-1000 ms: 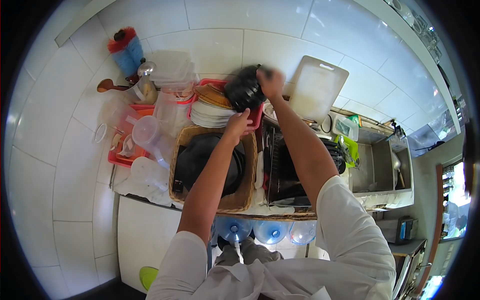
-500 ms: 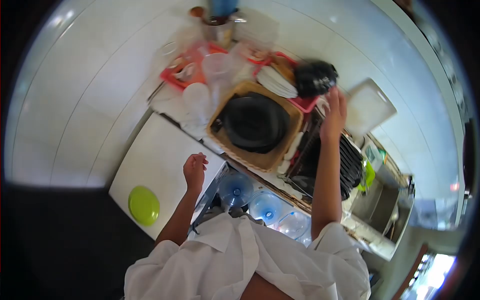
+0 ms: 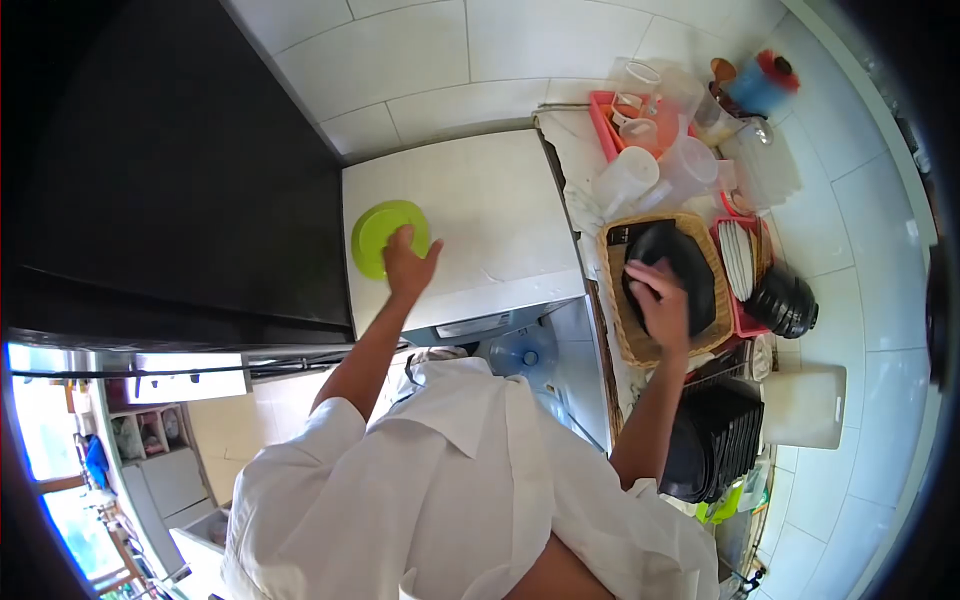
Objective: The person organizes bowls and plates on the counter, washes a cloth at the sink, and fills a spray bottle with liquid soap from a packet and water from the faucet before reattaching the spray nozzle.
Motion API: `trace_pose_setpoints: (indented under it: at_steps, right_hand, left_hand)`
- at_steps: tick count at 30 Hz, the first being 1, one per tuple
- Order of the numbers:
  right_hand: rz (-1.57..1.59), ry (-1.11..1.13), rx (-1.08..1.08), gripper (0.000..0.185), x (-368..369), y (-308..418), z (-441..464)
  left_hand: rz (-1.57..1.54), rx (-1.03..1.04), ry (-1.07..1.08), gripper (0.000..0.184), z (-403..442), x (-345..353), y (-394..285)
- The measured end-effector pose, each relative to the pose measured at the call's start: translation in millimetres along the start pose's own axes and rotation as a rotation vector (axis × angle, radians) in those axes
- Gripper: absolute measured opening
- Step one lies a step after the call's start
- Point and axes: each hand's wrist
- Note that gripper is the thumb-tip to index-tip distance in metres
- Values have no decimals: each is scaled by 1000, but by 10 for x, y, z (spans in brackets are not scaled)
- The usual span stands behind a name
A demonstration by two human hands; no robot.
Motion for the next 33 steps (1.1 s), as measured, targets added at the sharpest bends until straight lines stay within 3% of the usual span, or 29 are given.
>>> trace_pose_setpoints:
  at_steps: [1, 2, 4, 7, 12, 15, 17, 18, 20, 21, 23, 24, 26, 30, 32, 33]
  right_hand:
    - [349, -22, 236, 45, 193, 166, -9]
    - [697, -52, 477, 45, 368, 326, -52]
    - [222, 79, 329, 43, 500, 420, -65]
    - [205, 112, 306, 44, 658, 482, -288]
    - [179, 88, 312, 46, 588, 553, -718]
    - [210, 98, 405, 47, 497, 597, -1000]
    - [242, 85, 466, 47, 452, 609, -1196]
    - [227, 72, 524, 47, 464, 575, -1318]
    - [211, 50, 584, 47, 501, 518, -1528]
    - [218, 32, 619, 48, 519, 501, -1620]
    - [226, 4, 658, 49, 524, 516, -1693]
    - [239, 17, 718, 49, 493, 584, -1693]
    - [255, 19, 788, 49, 508, 621, -1712]
    - [216, -20, 678, 49, 612, 606, -1659]
    - [207, -27, 657, 49, 650, 584, -1580]
    - [204, -19, 645, 49, 678, 566, -1553]
  left_hand:
    - [164, -277, 281, 96, 154, -183, -23]
    - [286, -300, 284, 105, 219, -182, 86]
    - [391, -401, 340, 124, 409, -179, 251]
    - [411, -601, 533, 123, 638, -232, 230]
    - [501, -641, 645, 139, 809, -323, 76]
    - [518, -557, 544, 135, 814, 0, 776]
    - [119, -562, 270, 124, 826, 305, 1503]
    - [114, -550, 274, 124, 858, 340, 1640]
    - [-405, -849, 642, 125, 935, 396, 1743]
    - [-407, -840, 647, 125, 962, 335, 1539]
    - [125, -910, 573, 112, 897, 48, 851]
    - [126, -897, 578, 112, 825, 49, 717]
    - [437, -775, 359, 100, 760, 77, 548]
    - [227, -918, 390, 93, 809, -17, 474]
    - [-203, -1091, 624, 80, 883, -72, 562]
    - [-208, -1088, 619, 80, 911, -46, 634]
Point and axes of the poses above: each hand's wrist, its own z-axis towards the middle knuckle, its own x-axis out of the palm, y = z × x, and after that the axes turned 4 degrees about -y, right-handed
